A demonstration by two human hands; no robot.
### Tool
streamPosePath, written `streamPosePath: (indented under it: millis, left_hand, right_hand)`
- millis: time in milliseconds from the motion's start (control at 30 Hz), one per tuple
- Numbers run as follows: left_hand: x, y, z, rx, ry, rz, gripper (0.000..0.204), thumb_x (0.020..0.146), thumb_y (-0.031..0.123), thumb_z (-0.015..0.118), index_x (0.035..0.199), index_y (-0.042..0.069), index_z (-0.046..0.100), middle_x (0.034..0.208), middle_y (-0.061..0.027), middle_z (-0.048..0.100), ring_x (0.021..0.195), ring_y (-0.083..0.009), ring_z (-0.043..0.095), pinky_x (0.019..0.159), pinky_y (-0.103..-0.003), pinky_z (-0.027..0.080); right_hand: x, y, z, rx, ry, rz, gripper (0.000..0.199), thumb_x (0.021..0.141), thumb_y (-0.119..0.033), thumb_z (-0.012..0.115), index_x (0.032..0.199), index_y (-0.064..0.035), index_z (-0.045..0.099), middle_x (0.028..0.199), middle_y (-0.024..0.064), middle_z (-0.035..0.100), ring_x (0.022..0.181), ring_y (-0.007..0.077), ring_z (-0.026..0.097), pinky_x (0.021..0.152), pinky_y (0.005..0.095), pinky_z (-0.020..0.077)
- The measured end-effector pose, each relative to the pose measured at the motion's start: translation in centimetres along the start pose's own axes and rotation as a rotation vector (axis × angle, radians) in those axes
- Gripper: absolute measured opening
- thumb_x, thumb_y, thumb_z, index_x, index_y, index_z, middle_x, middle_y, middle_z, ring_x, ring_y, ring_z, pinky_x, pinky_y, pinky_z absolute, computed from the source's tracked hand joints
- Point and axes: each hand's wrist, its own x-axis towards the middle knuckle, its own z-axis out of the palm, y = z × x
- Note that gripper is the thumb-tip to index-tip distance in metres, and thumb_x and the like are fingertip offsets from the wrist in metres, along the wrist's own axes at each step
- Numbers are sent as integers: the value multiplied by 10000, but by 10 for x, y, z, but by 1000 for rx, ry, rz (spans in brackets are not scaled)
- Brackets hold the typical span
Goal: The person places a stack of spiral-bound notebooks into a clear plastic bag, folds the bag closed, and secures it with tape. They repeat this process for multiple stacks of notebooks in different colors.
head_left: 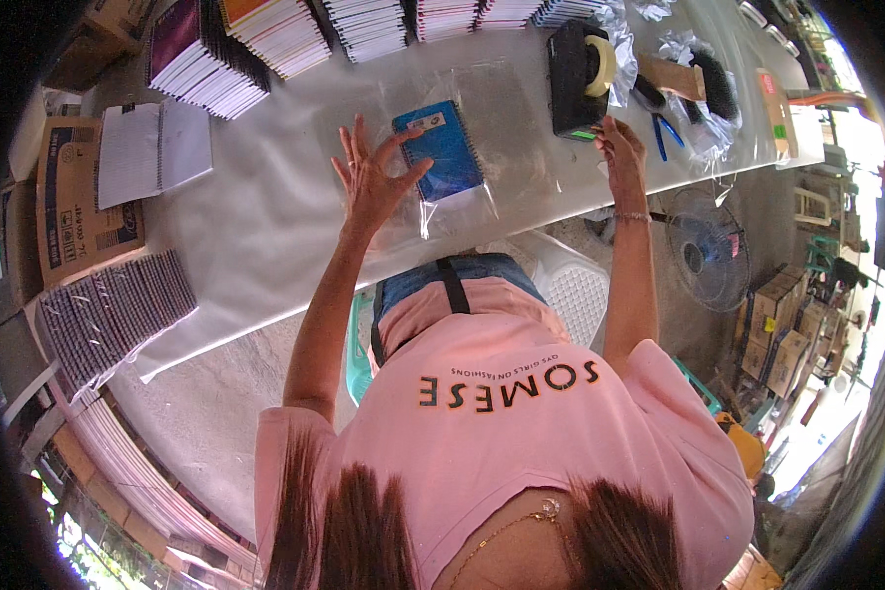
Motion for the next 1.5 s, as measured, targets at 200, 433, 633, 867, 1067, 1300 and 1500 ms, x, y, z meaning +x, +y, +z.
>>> streamPosePath:
  millis: [200, 433, 633, 867, 1067, 1300, 1500]
  left_hand:
    - [-1, 2, -3, -15, -15, -20, 540, 721, 545, 775, 1221, 409, 626, 1591, -139, 134, 1463, -423, 42, 1086, -722, 51]
    - [0, 4, -3, -46, -43, -28, 529, 737, 542, 761, 1229, 409, 619, 1593, -172, 102, 1464, -431, 24, 1080, -723, 40]
    - [-1, 1, -5, -38, -65, -51, 570, 725, 566, 761, 1252, 416, 604, 1594, -157, 120, 1466, -421, 31, 1084, -721, 49]
    - [4, -2, -8, -74, -77, -26, 605, 690, 590, 773, 1242, 398, 614, 1586, -200, 96, 1462, -437, 7, 1075, -738, 38]
    - [-3, 6, -1, 74, -45, -30, 578, 806, 574, 677, 1334, 390, 534, 1596, -154, 106, 1464, -419, 46, 1088, -720, 71]
    - [-44, 32, 44, 176, 89, -47, 548, 1052, 324, 296, 1555, 249, 93, 1614, -73, 100, 1479, -335, 90, 1078, -718, 21]
    - [-42, 34, 54, -150, 81, -191, 579, 1058, 329, 267, 1555, 147, 35, 1618, -77, 88, 1488, -289, 73, 1103, -647, -42]
  right_hand:
    - [-39, 32, -4, 210, -34, -1, 276, 917, -275, 677, 974, -11, 624, 858, 50, 655, 738, 127, 639, 667, 241, 514]
    - [-23, 71, -39, -570, -29, 118, 164, 932, -177, 610, 973, -17, 603, 798, 23, 612, 732, 122, 631, 632, 266, 514]
    - [-38, 11, 84, -488, -555, -215, 155, 910, -169, 649, 932, -16, 636, 816, 51, 650, 716, 93, 583, 627, 268, 480]
    - [-37, -22, 189, -788, -910, -493, 221, 812, -189, 723, 874, 16, 667, 811, 159, 687, 745, 260, 672, 680, 352, 514]
    - [-22, -8, 208, -895, -980, -561, 273, 729, -236, 787, 781, 14, 692, 723, 152, 691, 670, 275, 688, 630, 365, 519]
    - [-6, -16, 223, -1160, -1087, -236, 323, 742, -304, 793, 696, -9, 672, 625, 111, 679, 593, 221, 674, 607, 344, 517]
    - [-27, -15, 201, -1291, -773, -686, 406, 755, -417, 778, 729, -28, 665, 675, 128, 655, 634, 256, 658, 601, 390, 508]
